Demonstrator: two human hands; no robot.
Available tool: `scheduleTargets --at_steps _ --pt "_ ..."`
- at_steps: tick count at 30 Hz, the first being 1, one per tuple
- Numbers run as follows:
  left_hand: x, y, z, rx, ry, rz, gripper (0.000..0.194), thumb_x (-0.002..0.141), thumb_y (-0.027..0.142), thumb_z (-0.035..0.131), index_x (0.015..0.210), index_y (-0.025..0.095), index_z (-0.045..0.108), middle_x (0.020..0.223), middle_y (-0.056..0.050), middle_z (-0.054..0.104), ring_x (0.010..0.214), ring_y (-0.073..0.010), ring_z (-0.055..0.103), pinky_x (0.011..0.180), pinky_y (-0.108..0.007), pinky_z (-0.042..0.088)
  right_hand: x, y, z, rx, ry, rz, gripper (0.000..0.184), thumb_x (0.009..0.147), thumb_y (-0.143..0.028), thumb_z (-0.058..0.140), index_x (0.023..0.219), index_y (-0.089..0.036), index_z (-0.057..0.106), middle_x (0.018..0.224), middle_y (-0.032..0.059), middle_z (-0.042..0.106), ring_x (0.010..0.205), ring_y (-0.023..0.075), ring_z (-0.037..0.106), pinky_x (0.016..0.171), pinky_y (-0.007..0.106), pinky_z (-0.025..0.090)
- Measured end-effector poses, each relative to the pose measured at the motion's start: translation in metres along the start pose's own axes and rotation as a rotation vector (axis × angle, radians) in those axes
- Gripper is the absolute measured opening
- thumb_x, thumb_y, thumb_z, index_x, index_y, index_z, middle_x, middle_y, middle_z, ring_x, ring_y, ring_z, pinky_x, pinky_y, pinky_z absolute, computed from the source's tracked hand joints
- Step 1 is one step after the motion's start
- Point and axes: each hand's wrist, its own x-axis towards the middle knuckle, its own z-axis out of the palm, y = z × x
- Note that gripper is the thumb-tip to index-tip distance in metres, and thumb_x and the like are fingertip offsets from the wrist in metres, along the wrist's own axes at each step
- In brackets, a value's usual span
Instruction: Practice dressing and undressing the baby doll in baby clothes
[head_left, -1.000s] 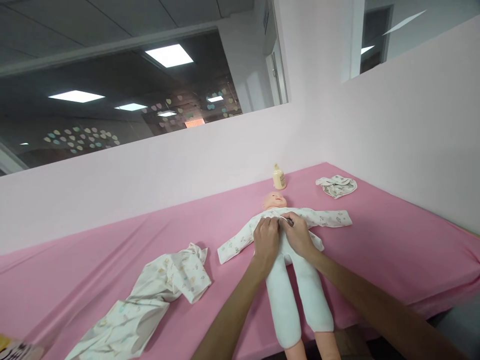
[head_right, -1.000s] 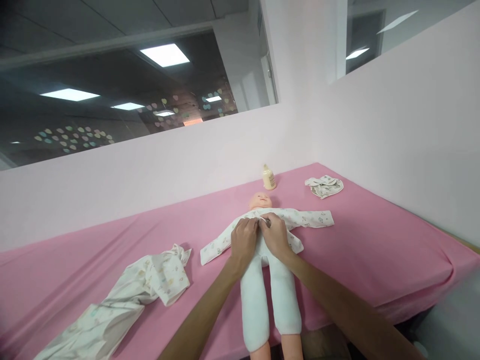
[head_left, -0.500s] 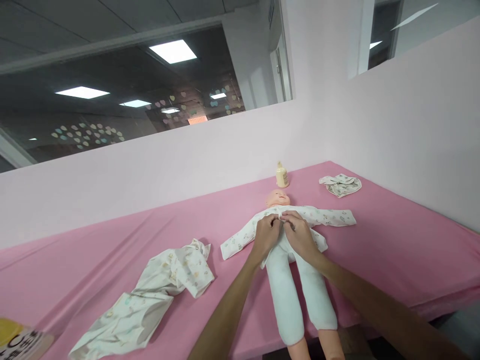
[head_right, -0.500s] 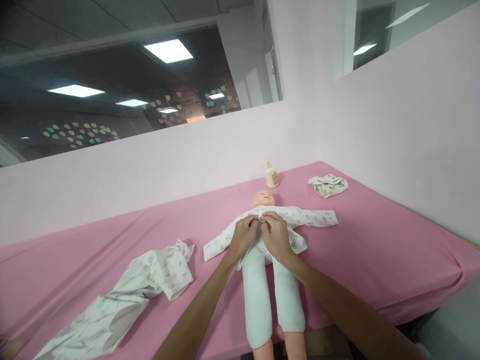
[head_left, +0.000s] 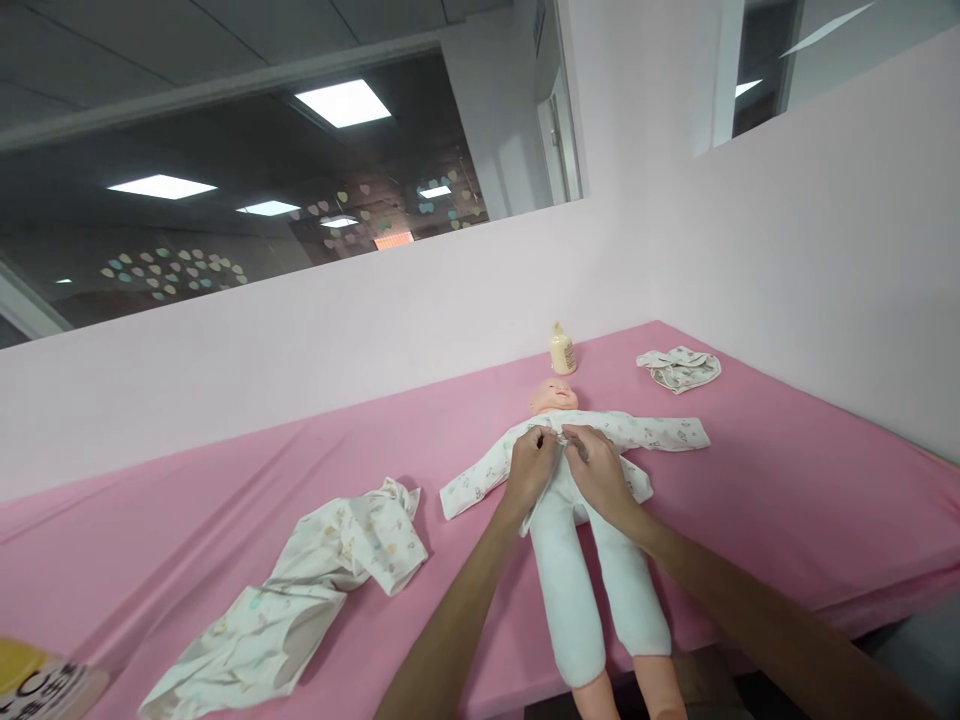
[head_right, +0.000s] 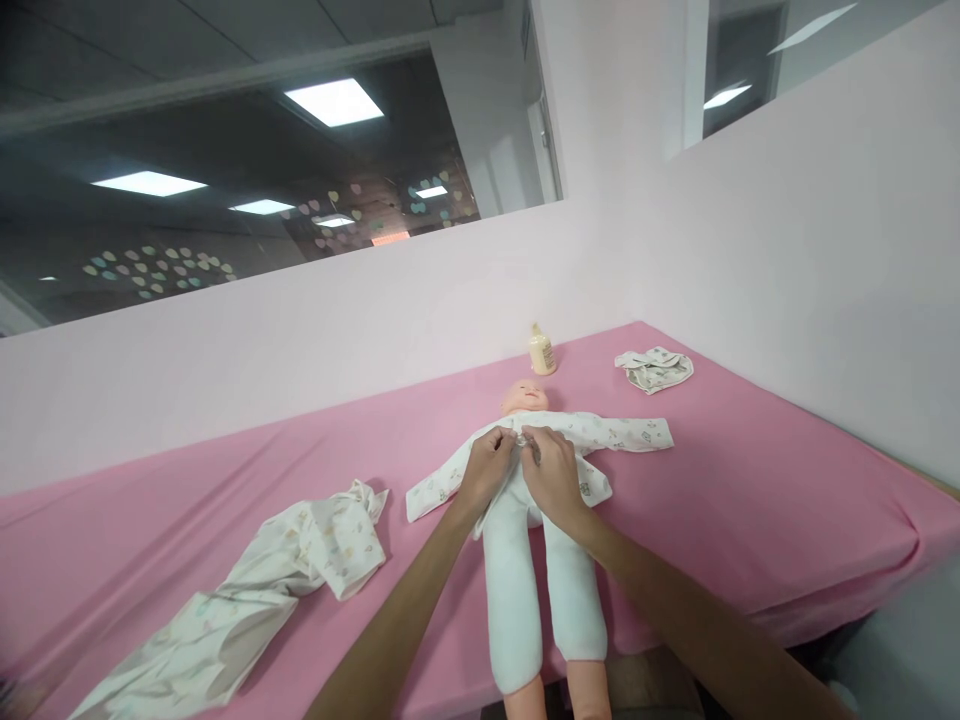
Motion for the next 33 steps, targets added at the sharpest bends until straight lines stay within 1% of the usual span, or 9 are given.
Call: scheduleTargets --at_steps 3,7,10,13,17,20,22,28,33 --pt "0.002 0.0 0.0 -0.056 -0.003 -0.028 0.024 0.083 0.033 0.046 0.07 0.016 0.056 0.072 -0.001 0.057 0.069 -0.0122 0.049 0.066 -0.024 0.038 -0.001 0.002 -0.001 -0.046 -0.01 -0.071 0.031 0.083 -0.014 0.042 0.101 -0.018 0.066 0.104 0.0066 0.069 0.103 0.0225 0.059 0.095 0.038 0.043" --pt "-0.002 0.01 -0.006 0.013 -0.049 -0.046 0.024 0.083 0.033 0.045 0.068 0.017 0.053 0.071 0.0 0.055 0.068 -0.0126 0.048 0.066 -0.025 0.037 -0.006 0.006 -0.003 -0.105 -0.01 -0.104 0.031 0.084 -0.015 0.043 0.105 -0.019 0.065 0.106 0.0063 0.067 0.103 0.0215 0.058 0.094 0.037 0.043" --pt "-0.017 0.019 -0.017 0.173 -0.108 -0.036 0.02 0.083 0.034 0.046 0.078 0.017 0.056 0.08 -0.002 0.059 0.075 -0.0151 0.052 0.071 -0.027 0.039 -0.014 0.01 -0.008 -0.212 0.028 -0.112 0.031 0.083 -0.016 0.048 0.109 -0.018 0.062 0.106 0.0073 0.064 0.103 0.023 0.056 0.091 0.039 0.043" --pt "-0.041 0.02 -0.029 0.388 -0.09 -0.041 0.02 0.083 0.036 0.048 0.088 0.019 0.056 0.088 -0.002 0.058 0.079 -0.0169 0.052 0.073 -0.03 0.039 -0.023 0.011 -0.014 -0.324 0.072 -0.153 0.026 0.08 -0.019 0.056 0.106 -0.018 0.061 0.101 0.0071 0.061 0.1 0.0239 0.054 0.09 0.039 0.042" --pt "-0.066 0.015 -0.034 0.513 -0.041 -0.075 0.017 0.085 0.034 0.044 0.079 0.019 0.05 0.081 -0.001 0.056 0.073 -0.0169 0.049 0.067 -0.03 0.037 -0.034 0.006 -0.016 -0.459 0.118 -0.226 0.029 0.076 -0.028 0.066 0.103 -0.017 0.06 0.102 0.0091 0.059 0.097 0.0258 0.052 0.086 0.04 0.041" --pt "-0.073 0.012 -0.029 0.489 -0.013 -0.062 0.019 0.087 0.033 0.042 0.076 0.019 0.048 0.078 -0.002 0.057 0.072 -0.0175 0.051 0.066 -0.031 0.037 -0.038 0.005 -0.016 -0.553 0.124 -0.252 0.018 0.079 -0.025 0.063 0.096 -0.018 0.06 0.098 0.0087 0.059 0.093 0.0258 0.051 0.082 0.039 0.039" --pt "-0.074 0.011 -0.025 0.467 0.002 -0.038 0.02 0.089 0.033 0.04 0.08 0.019 0.052 0.082 -0.003 0.06 0.076 -0.0187 0.053 0.067 -0.031 0.039 -0.039 0.007 -0.015 -0.549 0.102 -0.265 0.006 0.084 -0.019 0.055 0.088 -0.018 0.059 0.09 0.0064 0.06 0.089 0.0234 0.051 0.08 0.037 0.038" --pt "-0.073 0.006 -0.017 0.462 -0.005 0.042 0.027 0.093 0.033 0.039 0.099 0.018 0.06 0.095 -0.006 0.067 0.086 -0.0207 0.059 0.075 -0.033 0.042 -0.039 0.012 -0.017 -0.388 0.104 -0.265 0.013 0.082 -0.01 0.045 0.074 -0.019 0.05 0.077 0.003 0.058 0.079 0.0196 0.049 0.074 0.033 0.038" --pt "-0.071 0.006 -0.017 0.45 0.009 0.01 0.031 0.095 0.035 0.037 0.102 0.018 0.062 0.101 -0.006 0.068 0.092 -0.0218 0.061 0.078 -0.034 0.043 -0.042 0.01 -0.018 -0.218 0.123 -0.155 0.01 0.084 -0.015 0.042 0.078 -0.019 0.049 0.078 0.0029 0.058 0.078 0.0189 0.052 0.07 0.031 0.039"
